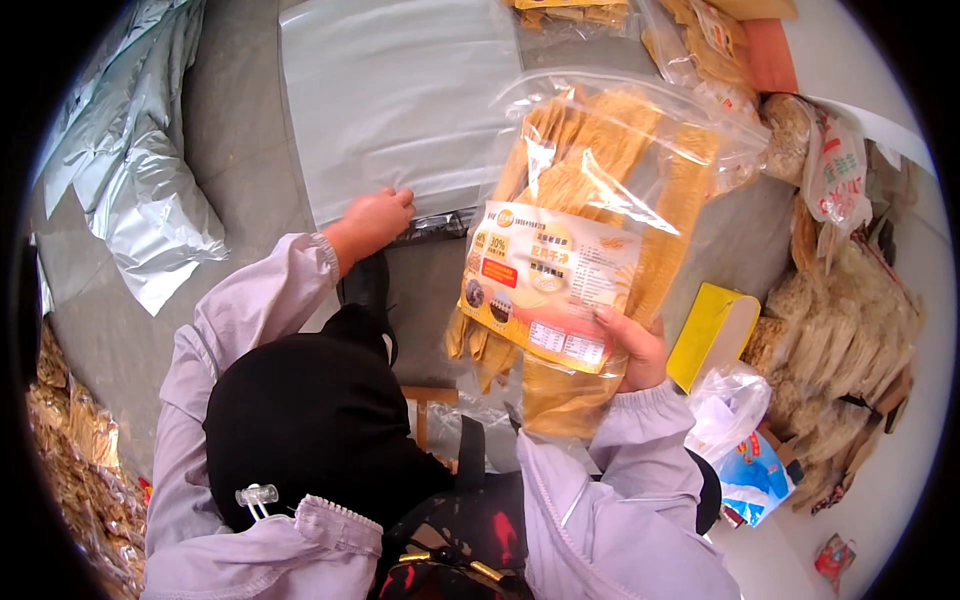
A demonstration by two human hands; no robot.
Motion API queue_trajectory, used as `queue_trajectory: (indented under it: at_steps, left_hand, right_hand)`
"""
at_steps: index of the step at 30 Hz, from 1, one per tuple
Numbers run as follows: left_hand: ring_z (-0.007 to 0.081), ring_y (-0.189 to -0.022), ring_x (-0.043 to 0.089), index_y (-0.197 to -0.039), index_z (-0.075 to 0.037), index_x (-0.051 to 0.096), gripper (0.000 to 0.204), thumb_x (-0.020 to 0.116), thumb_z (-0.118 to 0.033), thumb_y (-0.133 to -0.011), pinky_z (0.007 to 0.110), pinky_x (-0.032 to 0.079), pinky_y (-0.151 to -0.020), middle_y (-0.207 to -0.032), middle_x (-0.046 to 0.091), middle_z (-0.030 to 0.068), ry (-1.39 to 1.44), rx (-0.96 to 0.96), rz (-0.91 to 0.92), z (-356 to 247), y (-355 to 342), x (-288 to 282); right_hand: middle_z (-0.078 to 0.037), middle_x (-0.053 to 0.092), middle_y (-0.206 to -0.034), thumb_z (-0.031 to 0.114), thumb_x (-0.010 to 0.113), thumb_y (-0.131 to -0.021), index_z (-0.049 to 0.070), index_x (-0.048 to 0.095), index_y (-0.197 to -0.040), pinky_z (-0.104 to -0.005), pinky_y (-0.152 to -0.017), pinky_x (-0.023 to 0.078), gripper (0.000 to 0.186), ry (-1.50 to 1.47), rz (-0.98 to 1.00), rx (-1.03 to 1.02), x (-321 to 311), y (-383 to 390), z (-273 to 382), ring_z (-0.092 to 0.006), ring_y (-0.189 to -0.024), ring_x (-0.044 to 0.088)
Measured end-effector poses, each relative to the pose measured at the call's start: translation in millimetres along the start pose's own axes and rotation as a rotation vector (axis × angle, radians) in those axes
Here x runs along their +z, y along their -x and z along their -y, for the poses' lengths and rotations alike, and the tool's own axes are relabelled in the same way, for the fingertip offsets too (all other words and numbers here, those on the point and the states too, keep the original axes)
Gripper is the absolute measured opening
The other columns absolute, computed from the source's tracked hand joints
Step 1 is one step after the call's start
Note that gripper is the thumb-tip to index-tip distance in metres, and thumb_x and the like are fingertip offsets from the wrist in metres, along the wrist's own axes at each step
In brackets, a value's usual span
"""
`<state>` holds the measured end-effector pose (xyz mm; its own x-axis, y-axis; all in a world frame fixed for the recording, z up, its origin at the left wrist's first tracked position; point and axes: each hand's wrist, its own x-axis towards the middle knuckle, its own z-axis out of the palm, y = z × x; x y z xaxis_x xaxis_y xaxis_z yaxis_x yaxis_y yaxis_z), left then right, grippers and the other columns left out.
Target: The person repeatedly picks up packages of flat, yellow food items and places them into white shipping envelopes. They then fold the top of the envelope over and seal it by pressing down on the closure strip. This process is repeated for multiple items in a continuous loop.
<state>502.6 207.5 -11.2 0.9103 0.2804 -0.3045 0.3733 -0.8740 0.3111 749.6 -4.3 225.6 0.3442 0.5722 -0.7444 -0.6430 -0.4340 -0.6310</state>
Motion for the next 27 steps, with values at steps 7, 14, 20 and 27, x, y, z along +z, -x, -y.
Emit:
queue_trajectory:
  at_steps: [7, 14, 20, 27]
  left_hand:
    - [0.0307, -0.079, 0.062, -0.089, -0.003, 0.058, 0.012, 0.055, -0.010, -0.080, 0.039, 0.053, -0.067, -0.089, 0.058, 0.0123, 0.143, -0.231, -0.124, -0.1, 3.3, 15.4]
    - [0.0278, -0.070, 0.063, -0.091, -0.001, 0.054, 0.018, 0.056, -0.019, -0.087, 0.036, 0.048, -0.064, -0.082, 0.064, 0.0165, 0.837, -0.635, -0.508, 40.0, -5.0, -4.7]
    - [0.0102, -0.076, 0.059, -0.104, -0.001, 0.062, 0.030, 0.062, -0.027, -0.089, 0.025, 0.048, -0.067, -0.087, 0.066, 0.0024, 1.431, -0.759, -0.504, 57.6, -25.7, -53.7]
    - [0.0078, -0.070, 0.059, -0.101, 0.000, 0.065, 0.029, 0.063, -0.026, -0.089, 0.022, 0.047, -0.060, -0.082, 0.065, 0.0020, 1.454, -0.674, -0.395, 51.4, -22.0, -91.6]
  right_hand:
    - [-0.019, 0.056, -0.117, 0.002, 0.059, -0.078, -0.002, 0.041, -0.129, -0.0423, -0.088, 0.051, 0.054, -0.004, -0.015, 0.035, 10.1, -0.3, -12.0, -0.0293, -0.103, 0.060]
    - [-0.014, 0.060, -0.115, 0.000, 0.064, -0.076, -0.003, 0.048, -0.124, -0.0360, -0.088, 0.048, 0.051, -0.024, 0.104, 0.091, 33.4, 8.5, -15.2, -0.0242, -0.102, 0.060]
    - [-0.013, 0.056, -0.120, -0.002, 0.065, -0.075, 0.001, 0.041, -0.133, -0.0329, -0.091, 0.044, 0.063, 0.117, 0.304, 0.219, 43.7, -30.1, -46.7, -0.0197, -0.106, 0.057]
    - [-0.007, 0.051, -0.127, -0.004, 0.064, -0.074, 0.006, 0.032, -0.141, -0.0303, -0.096, 0.040, 0.075, 0.311, 0.590, 0.233, 83.3, -75.0, -64.3, -0.0162, -0.113, 0.051]
